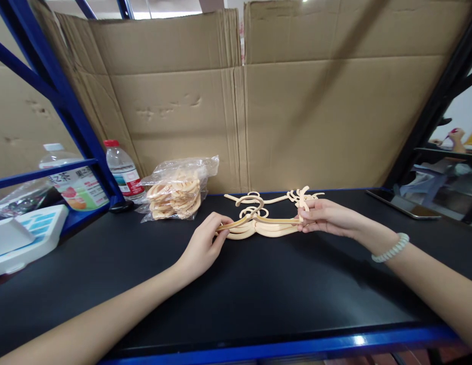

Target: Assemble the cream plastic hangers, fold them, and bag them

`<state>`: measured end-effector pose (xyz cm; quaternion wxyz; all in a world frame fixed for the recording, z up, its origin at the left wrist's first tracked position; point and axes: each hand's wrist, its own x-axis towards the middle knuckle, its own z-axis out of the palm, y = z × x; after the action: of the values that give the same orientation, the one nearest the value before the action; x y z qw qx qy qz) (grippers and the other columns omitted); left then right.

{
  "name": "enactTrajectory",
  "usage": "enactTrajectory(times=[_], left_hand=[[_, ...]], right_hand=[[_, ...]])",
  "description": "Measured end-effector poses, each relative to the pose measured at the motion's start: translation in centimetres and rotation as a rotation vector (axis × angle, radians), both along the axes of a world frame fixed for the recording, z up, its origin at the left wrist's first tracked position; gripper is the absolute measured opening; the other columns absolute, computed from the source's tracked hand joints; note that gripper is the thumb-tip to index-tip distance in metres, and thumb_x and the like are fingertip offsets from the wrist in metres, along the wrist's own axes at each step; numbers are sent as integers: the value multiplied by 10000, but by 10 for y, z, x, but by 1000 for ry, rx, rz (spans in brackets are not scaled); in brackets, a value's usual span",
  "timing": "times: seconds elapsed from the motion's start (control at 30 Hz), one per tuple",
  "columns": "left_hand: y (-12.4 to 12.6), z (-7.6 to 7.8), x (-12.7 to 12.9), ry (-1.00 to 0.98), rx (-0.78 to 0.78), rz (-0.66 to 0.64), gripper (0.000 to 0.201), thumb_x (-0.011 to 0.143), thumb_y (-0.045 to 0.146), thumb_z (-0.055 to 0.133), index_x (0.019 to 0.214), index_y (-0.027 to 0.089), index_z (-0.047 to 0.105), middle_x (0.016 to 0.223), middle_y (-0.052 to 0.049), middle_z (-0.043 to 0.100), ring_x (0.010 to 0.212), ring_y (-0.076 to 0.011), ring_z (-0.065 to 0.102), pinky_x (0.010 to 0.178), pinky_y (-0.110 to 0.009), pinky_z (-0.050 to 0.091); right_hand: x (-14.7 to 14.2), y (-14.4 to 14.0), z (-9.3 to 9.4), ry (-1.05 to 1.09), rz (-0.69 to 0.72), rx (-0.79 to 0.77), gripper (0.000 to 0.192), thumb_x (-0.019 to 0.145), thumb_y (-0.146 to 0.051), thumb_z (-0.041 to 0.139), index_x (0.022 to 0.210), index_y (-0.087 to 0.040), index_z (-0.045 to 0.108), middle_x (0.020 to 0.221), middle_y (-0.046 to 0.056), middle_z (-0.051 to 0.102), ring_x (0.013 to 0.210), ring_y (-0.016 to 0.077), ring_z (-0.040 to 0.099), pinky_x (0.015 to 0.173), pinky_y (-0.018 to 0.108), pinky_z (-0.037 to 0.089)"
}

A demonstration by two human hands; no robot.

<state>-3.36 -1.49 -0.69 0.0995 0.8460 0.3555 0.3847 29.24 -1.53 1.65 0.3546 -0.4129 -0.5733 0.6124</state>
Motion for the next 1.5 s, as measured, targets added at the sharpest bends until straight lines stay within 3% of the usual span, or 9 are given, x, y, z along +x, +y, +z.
enactTrajectory(times=[0.23, 0.63, 1.03, 1.2, 1.37, 1.5], left_hand=[[-1, -1, 1, -3, 2, 3, 121, 904, 161, 447, 960, 186, 552, 890, -29, 571, 795, -152, 556, 715, -275, 460], [-4, 0, 0, 12, -19, 18, 152, 918, 192, 445, 1005, 187, 569, 914, -36, 583, 816, -155, 562, 748, -282, 470], [-1, -1, -3, -55, -113, 73, 167, 897, 265, 484, 1033, 201, 557, 947, -30, 617, 785, -159, 593, 669, -266, 484], [1, 3, -6, 6, -78, 88, 148, 900, 253, 475, 1012, 202, 557, 932, -24, 617, 802, -157, 589, 681, -260, 471], [5, 10, -11, 137, -23, 65, 143, 913, 247, 437, 986, 199, 550, 940, -32, 583, 805, -162, 578, 704, -276, 466], [4, 18, -17, 267, -8, 34, 152, 920, 243, 415, 951, 198, 556, 944, -37, 574, 811, -167, 582, 717, -286, 466]], right_hand=[[-12, -3, -3, -46, -200, 84, 368, 633, -385, 805, 710, -181, 508, 652, 36, 664, 620, 138, 653, 575, 231, 528], [-24, -4, -8, -102, -380, 201, 381, 573, -367, 814, 688, -181, 502, 555, 16, 637, 504, 127, 620, 479, 225, 495], [-21, -5, -7, 36, -315, 204, 325, 660, -381, 796, 761, -177, 564, 680, 8, 614, 654, 161, 661, 613, 270, 552], [-16, -4, -2, 101, -339, 243, 285, 712, -371, 757, 929, -207, 670, 910, 30, 633, 732, 126, 602, 640, 263, 529], [9, 7, 3, 155, -373, 212, 245, 668, -377, 787, 819, -199, 711, 675, -9, 587, 605, 98, 526, 616, 268, 497], [36, 14, 9, -57, -273, 151, 301, 602, -369, 826, 805, -176, 718, 665, 6, 628, 593, 112, 558, 632, 287, 493]])
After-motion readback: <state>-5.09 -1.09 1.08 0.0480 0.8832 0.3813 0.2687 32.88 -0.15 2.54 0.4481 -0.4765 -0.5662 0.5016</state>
